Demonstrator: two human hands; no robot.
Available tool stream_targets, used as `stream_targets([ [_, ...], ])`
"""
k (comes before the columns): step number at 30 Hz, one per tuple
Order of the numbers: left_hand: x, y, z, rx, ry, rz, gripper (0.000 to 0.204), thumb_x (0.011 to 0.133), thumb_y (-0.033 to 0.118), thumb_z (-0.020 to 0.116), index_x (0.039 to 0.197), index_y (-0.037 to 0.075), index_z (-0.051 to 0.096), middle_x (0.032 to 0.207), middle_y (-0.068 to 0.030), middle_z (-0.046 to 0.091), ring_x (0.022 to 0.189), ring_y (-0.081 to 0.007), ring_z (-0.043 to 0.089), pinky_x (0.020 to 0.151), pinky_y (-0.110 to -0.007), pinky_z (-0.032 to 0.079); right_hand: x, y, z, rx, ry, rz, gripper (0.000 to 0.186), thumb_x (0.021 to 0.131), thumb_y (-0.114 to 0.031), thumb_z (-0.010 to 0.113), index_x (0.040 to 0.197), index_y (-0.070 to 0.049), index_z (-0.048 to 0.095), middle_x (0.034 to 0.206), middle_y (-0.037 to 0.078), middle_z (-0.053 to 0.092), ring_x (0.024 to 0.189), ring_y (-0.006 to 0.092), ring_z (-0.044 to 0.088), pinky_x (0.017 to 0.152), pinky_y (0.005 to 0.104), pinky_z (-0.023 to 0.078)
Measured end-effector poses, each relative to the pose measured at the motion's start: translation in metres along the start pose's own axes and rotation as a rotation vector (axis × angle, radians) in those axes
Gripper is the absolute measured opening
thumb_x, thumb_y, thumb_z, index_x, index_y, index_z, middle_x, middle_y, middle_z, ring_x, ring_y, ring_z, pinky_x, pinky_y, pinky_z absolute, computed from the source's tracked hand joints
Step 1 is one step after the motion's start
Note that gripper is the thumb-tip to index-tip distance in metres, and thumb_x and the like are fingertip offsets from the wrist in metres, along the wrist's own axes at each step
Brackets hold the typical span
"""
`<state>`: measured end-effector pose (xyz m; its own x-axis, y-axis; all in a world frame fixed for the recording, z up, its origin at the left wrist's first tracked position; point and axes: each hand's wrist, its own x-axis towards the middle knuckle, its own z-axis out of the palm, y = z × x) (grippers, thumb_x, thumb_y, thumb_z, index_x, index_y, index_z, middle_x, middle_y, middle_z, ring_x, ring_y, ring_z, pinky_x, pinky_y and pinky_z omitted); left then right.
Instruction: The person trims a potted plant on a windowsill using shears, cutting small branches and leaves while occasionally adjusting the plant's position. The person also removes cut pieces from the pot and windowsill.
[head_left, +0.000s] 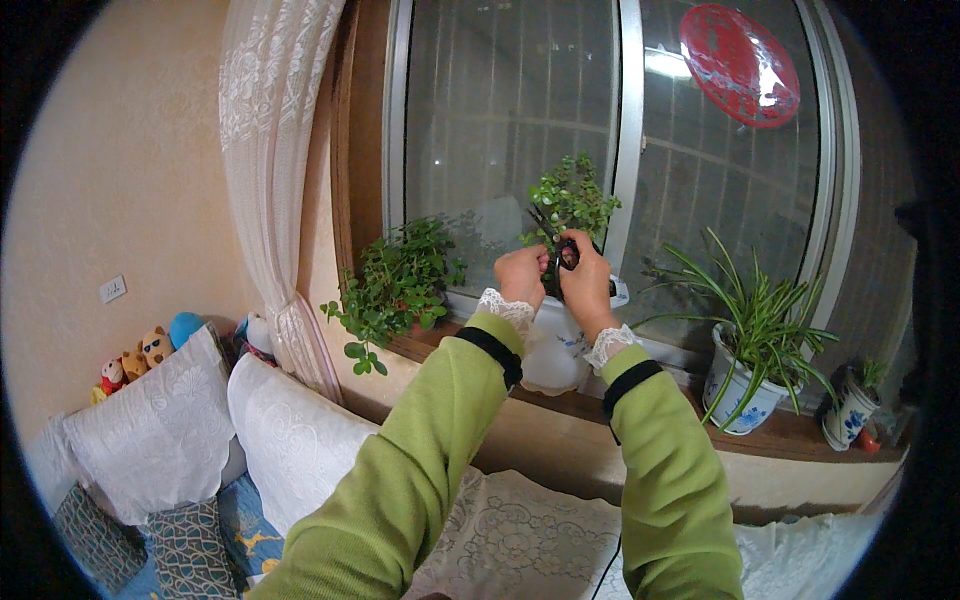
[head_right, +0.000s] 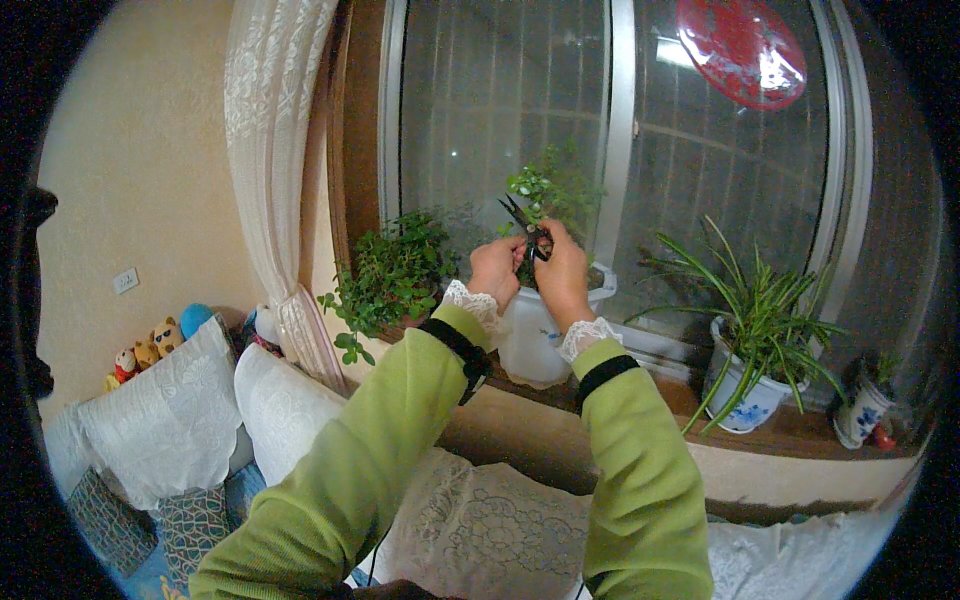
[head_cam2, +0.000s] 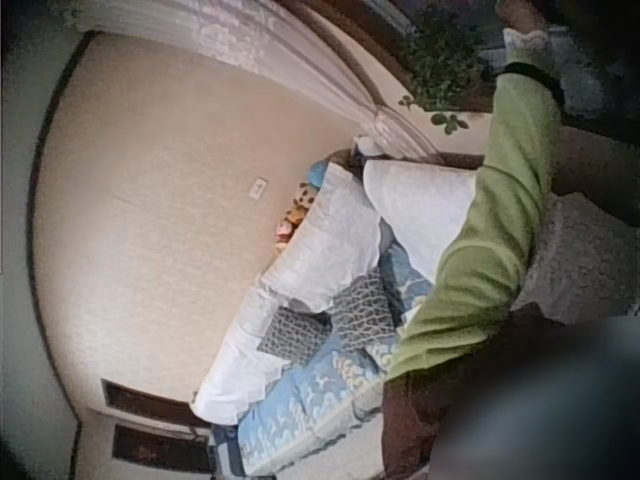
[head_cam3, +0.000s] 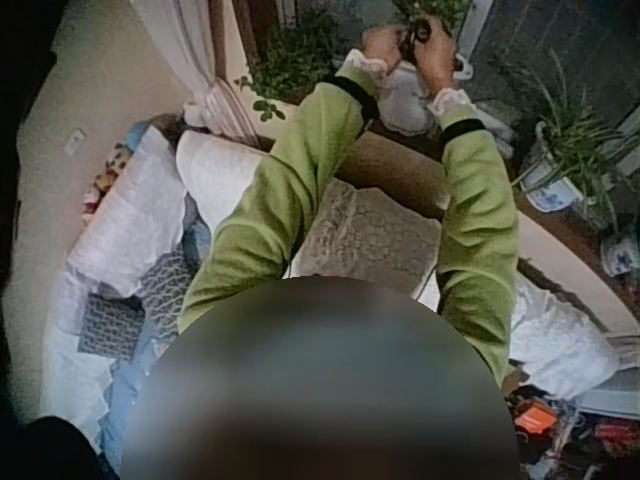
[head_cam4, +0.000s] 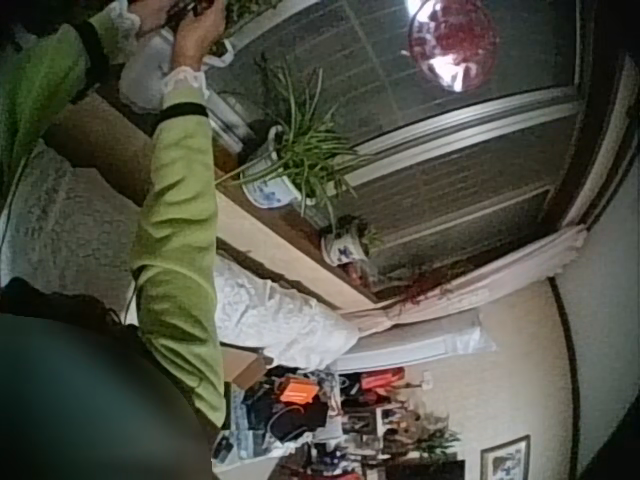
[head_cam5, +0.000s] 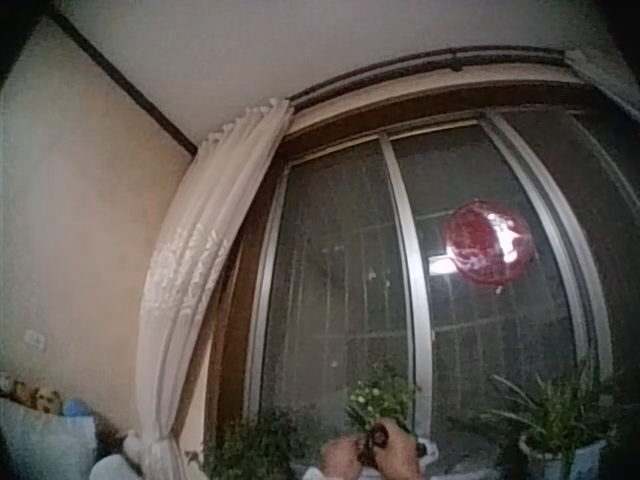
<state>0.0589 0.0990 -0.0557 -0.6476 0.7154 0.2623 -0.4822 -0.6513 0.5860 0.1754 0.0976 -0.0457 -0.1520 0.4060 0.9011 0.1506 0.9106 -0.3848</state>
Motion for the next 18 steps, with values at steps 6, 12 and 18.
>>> stream_targets([
  [6,0.001,0.011,-0.012,-0.010,0.017,0.084,0.007,0.079,-0.007,0.065,0.073,-0.006,0.063,0.068,-0.0103,0.062,0.055,-0.0168,0.055,0.051,-0.030,0.042,0.001,0.008,-0.012,-0.047,0.022,0.033,0.044,0.077,0.009,0.065,0.118,-0.005,0.060,0.098,0.020,0.069,0.091,0.0351,0.069,0.078,0.0421,0.053],
  [12,-0.003,0.019,-0.011,0.001,-0.012,0.011,0.009,0.081,-0.005,0.067,0.074,-0.004,0.061,0.070,-0.0101,0.062,0.059,-0.0171,0.057,0.052,-0.030,0.042,0.002,0.007,-0.021,-0.102,-0.009,0.001,0.037,0.080,0.003,0.066,0.116,-0.004,0.061,0.100,0.021,0.069,0.092,0.0369,0.068,0.079,0.0422,0.053],
  [18,-0.011,0.015,-0.006,0.037,-0.125,-0.004,0.011,0.089,0.003,0.067,0.080,0.001,0.061,0.074,-0.0064,0.063,0.062,-0.0130,0.056,0.056,-0.024,0.044,0.003,0.002,-0.018,-0.021,0.002,-0.031,0.035,0.081,0.001,0.068,0.114,-0.007,0.062,0.094,0.018,0.070,0.089,0.0339,0.069,0.077,0.0398,0.053],
])
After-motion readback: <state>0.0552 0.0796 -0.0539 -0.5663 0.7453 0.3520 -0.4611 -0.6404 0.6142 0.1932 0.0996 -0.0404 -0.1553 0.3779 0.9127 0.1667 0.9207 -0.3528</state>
